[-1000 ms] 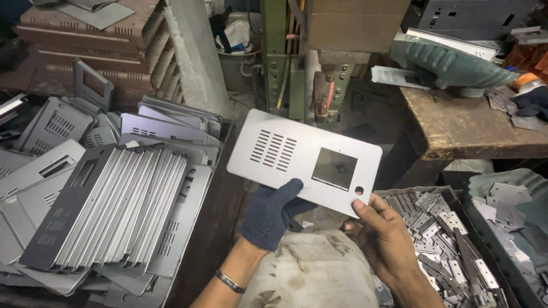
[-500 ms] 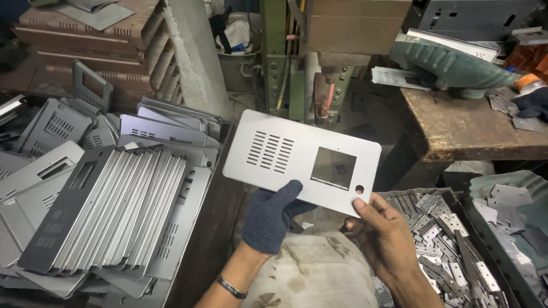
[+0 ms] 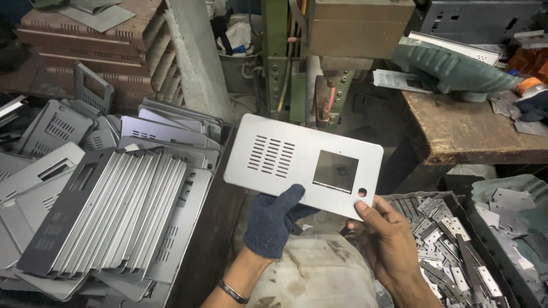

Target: The recorder is spot welding small metal brackets onto larger metal enclosure panels at a factory workstation.

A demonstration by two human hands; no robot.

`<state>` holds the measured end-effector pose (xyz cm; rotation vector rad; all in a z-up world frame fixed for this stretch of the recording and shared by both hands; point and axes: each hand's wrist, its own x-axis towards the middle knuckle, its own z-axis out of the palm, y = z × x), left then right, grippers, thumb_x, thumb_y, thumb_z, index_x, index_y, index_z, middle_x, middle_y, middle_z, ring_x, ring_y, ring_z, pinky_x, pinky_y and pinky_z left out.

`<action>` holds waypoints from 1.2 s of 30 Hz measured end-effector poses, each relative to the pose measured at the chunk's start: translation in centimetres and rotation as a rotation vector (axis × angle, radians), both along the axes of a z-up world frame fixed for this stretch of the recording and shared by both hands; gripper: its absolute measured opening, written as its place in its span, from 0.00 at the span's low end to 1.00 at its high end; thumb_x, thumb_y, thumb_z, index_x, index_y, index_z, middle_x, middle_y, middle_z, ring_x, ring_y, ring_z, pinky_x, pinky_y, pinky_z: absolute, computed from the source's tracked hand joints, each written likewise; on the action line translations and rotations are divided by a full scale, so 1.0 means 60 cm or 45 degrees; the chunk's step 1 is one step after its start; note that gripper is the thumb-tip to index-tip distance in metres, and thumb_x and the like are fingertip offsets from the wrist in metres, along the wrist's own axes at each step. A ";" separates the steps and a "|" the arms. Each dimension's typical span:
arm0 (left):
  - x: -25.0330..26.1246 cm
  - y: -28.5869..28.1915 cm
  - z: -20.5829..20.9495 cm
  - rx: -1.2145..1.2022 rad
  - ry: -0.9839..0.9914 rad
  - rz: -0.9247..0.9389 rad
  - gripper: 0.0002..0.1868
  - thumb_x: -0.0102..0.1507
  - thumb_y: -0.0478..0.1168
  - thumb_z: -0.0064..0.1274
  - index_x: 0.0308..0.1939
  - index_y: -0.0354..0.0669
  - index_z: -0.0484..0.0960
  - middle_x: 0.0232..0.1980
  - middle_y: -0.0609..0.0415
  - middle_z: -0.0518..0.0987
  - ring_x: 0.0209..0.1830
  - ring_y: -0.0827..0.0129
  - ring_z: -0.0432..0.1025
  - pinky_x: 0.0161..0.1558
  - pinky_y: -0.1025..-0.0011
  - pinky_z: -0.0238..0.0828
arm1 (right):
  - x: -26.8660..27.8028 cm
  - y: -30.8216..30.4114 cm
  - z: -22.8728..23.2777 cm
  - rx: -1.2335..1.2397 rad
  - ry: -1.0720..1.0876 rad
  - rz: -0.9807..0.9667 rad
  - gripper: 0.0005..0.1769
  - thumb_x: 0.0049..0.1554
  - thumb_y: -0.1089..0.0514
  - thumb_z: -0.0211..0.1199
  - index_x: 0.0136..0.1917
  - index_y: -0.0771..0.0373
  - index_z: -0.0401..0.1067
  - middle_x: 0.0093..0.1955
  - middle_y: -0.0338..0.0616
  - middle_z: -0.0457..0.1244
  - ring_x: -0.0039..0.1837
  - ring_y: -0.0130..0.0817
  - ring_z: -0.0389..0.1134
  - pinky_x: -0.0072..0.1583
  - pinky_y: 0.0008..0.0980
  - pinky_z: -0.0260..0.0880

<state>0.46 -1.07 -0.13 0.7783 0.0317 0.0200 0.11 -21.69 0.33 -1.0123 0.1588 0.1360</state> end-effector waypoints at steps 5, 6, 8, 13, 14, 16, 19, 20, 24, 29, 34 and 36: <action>0.001 0.000 0.000 0.003 -0.015 -0.014 0.17 0.63 0.33 0.55 0.54 0.24 0.78 0.49 0.42 0.82 0.45 0.57 0.81 0.47 0.60 0.86 | -0.001 0.001 0.003 -0.014 -0.002 -0.011 0.17 0.59 0.63 0.60 0.59 0.75 0.70 0.53 0.52 0.68 0.49 0.30 0.70 0.49 0.27 0.73; 0.000 0.001 0.002 0.003 -0.015 -0.013 0.17 0.63 0.33 0.55 0.54 0.24 0.78 0.49 0.42 0.82 0.45 0.57 0.81 0.47 0.60 0.86 | -0.001 0.000 0.002 -0.014 -0.002 -0.010 0.17 0.59 0.63 0.60 0.59 0.75 0.70 0.53 0.52 0.68 0.49 0.30 0.70 0.49 0.27 0.73; -0.002 0.003 0.006 0.071 0.049 -0.036 0.17 0.64 0.35 0.55 0.53 0.24 0.79 0.49 0.41 0.83 0.45 0.55 0.82 0.46 0.62 0.85 | 0.000 -0.001 0.000 -0.025 0.016 -0.028 0.16 0.60 0.63 0.60 0.59 0.76 0.70 0.52 0.53 0.67 0.49 0.31 0.70 0.50 0.28 0.74; 0.006 -0.007 -0.005 0.005 -0.006 0.029 0.18 0.64 0.35 0.55 0.54 0.24 0.79 0.48 0.42 0.82 0.45 0.57 0.81 0.45 0.60 0.85 | 0.005 0.005 0.017 -0.025 0.015 -0.037 0.16 0.60 0.62 0.59 0.59 0.75 0.70 0.52 0.50 0.68 0.50 0.30 0.70 0.51 0.28 0.73; 0.010 -0.009 -0.007 -0.034 -0.010 0.051 0.18 0.64 0.34 0.54 0.55 0.25 0.79 0.48 0.42 0.82 0.44 0.57 0.81 0.45 0.60 0.85 | 0.006 0.007 0.023 -0.035 0.024 -0.045 0.16 0.59 0.62 0.60 0.59 0.74 0.71 0.52 0.48 0.68 0.50 0.29 0.69 0.51 0.28 0.72; 0.017 -0.012 0.000 -0.031 -0.024 0.072 0.17 0.64 0.34 0.54 0.55 0.26 0.78 0.49 0.43 0.81 0.45 0.58 0.80 0.45 0.59 0.85 | 0.013 0.006 0.022 -0.012 -0.025 -0.035 0.16 0.60 0.62 0.60 0.58 0.74 0.71 0.52 0.48 0.68 0.50 0.29 0.69 0.51 0.28 0.72; 0.026 -0.016 0.014 -0.037 -0.047 0.106 0.18 0.63 0.34 0.54 0.55 0.27 0.78 0.50 0.44 0.81 0.47 0.58 0.80 0.45 0.59 0.85 | 0.027 0.004 0.024 0.012 -0.101 -0.025 0.15 0.60 0.62 0.60 0.57 0.74 0.72 0.51 0.47 0.68 0.50 0.29 0.68 0.51 0.28 0.71; 0.029 -0.018 0.019 -0.045 -0.053 0.118 0.18 0.63 0.34 0.54 0.56 0.28 0.78 0.50 0.44 0.80 0.47 0.58 0.79 0.44 0.60 0.85 | 0.032 0.003 0.026 0.011 -0.126 -0.025 0.15 0.60 0.62 0.61 0.57 0.74 0.72 0.50 0.47 0.68 0.49 0.30 0.68 0.51 0.28 0.71; 0.042 -0.023 0.032 -0.076 -0.064 0.158 0.19 0.62 0.34 0.54 0.56 0.29 0.78 0.51 0.46 0.81 0.47 0.59 0.80 0.46 0.62 0.84 | 0.050 0.009 0.041 0.022 -0.159 -0.039 0.14 0.60 0.62 0.61 0.57 0.73 0.72 0.51 0.46 0.69 0.48 0.29 0.68 0.50 0.28 0.71; 0.065 -0.025 0.013 -0.059 -0.027 0.217 0.19 0.61 0.32 0.56 0.55 0.27 0.79 0.49 0.45 0.81 0.45 0.59 0.79 0.43 0.62 0.83 | 0.067 0.009 0.042 -0.003 -0.106 -0.095 0.14 0.59 0.64 0.61 0.57 0.75 0.73 0.50 0.47 0.69 0.48 0.29 0.68 0.49 0.28 0.71; 0.081 -0.025 0.042 -0.026 -0.041 0.232 0.17 0.62 0.33 0.55 0.54 0.29 0.79 0.48 0.47 0.81 0.44 0.60 0.79 0.42 0.63 0.82 | 0.090 0.016 0.053 -0.002 -0.084 -0.116 0.16 0.58 0.63 0.62 0.58 0.74 0.73 0.50 0.46 0.68 0.47 0.27 0.69 0.48 0.27 0.71; 0.091 -0.025 0.059 0.014 -0.056 0.250 0.16 0.62 0.34 0.54 0.53 0.30 0.80 0.47 0.47 0.81 0.43 0.60 0.79 0.41 0.63 0.82 | 0.107 0.018 0.065 -0.018 -0.068 -0.127 0.16 0.57 0.63 0.62 0.57 0.73 0.73 0.50 0.45 0.69 0.48 0.26 0.70 0.46 0.25 0.71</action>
